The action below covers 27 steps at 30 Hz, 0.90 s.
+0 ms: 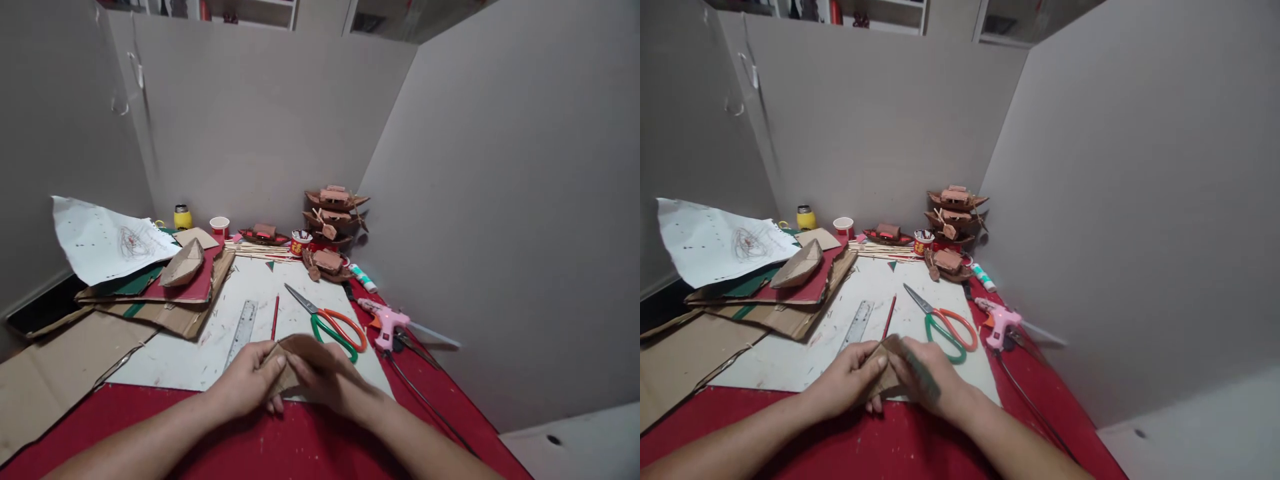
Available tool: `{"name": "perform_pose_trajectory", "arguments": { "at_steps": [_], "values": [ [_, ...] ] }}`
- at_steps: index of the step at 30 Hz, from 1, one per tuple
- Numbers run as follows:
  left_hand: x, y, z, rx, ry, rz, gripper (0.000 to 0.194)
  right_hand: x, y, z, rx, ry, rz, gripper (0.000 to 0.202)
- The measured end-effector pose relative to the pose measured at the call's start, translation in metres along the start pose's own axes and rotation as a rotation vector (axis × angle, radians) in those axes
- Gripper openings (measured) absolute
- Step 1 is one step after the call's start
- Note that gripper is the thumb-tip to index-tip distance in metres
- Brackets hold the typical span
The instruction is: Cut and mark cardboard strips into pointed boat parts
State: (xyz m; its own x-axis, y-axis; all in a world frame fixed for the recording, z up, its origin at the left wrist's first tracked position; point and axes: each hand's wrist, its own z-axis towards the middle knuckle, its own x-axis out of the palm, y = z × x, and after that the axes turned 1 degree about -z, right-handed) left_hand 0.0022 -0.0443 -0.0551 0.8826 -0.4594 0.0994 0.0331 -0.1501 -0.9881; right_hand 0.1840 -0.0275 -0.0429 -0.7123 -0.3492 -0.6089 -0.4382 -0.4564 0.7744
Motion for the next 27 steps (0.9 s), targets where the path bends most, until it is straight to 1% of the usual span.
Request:
{"name": "perform_pose_trajectory", "arguments": {
  "at_steps": [3, 5, 7, 8, 9, 11, 13, 15, 17, 20, 22, 25, 27],
  "values": [
    [-0.009, -0.008, -0.002, -0.061, 0.124, -0.071, 0.048, -0.002, 0.001, -0.001, 0.077, -0.057, 0.063, 0.037],
    [-0.014, -0.011, -0.005, -0.102, 0.19, -0.095, 0.046, -0.001, 0.001, -0.001, 0.17, -0.087, 0.137, 0.042],
    [-0.016, -0.013, -0.008, -0.117, 0.219, -0.082, 0.044, 0.0, 0.002, -0.002, 0.226, -0.058, 0.222, 0.044],
    [-0.015, -0.013, -0.01, -0.111, 0.218, -0.06, 0.043, 0.001, 0.004, -0.002, 0.213, -0.021, 0.245, 0.044],
    [-0.014, -0.013, -0.012, -0.1, 0.212, -0.033, 0.042, 0.002, 0.005, -0.003, 0.169, 0.027, 0.24, 0.043],
    [-0.009, -0.013, -0.014, -0.09, 0.182, 0.019, 0.041, 0.004, 0.007, -0.004, 0.051, 0.078, 0.176, 0.041],
    [-0.004, -0.011, -0.014, -0.079, 0.136, 0.056, 0.04, 0.006, 0.008, -0.005, -0.049, 0.058, 0.062, 0.032],
    [0.0, -0.009, -0.013, -0.057, 0.088, 0.066, 0.04, 0.008, 0.006, -0.004, -0.099, 0.023, -0.037, 0.021],
    [0.001, -0.008, -0.011, -0.048, 0.049, 0.054, 0.04, 0.009, 0.004, -0.003, -0.072, -0.001, -0.019, 0.02],
    [-0.004, -0.009, -0.01, -0.083, 0.055, -0.001, 0.043, 0.008, 0.004, 0.0, 0.046, -0.05, 0.181, 0.028],
    [-0.009, -0.012, -0.01, -0.08, 0.067, -0.021, 0.045, 0.006, 0.003, 0.003, 0.11, -0.072, 0.269, 0.034],
    [-0.012, -0.017, -0.013, -0.034, 0.053, -0.024, 0.047, 0.006, 0.0, 0.007, 0.211, -0.059, 0.398, 0.044],
    [-0.011, -0.017, -0.016, -0.014, 0.046, -0.027, 0.048, 0.009, -0.002, 0.009, 0.253, -0.035, 0.5, 0.05]
  ]
}}
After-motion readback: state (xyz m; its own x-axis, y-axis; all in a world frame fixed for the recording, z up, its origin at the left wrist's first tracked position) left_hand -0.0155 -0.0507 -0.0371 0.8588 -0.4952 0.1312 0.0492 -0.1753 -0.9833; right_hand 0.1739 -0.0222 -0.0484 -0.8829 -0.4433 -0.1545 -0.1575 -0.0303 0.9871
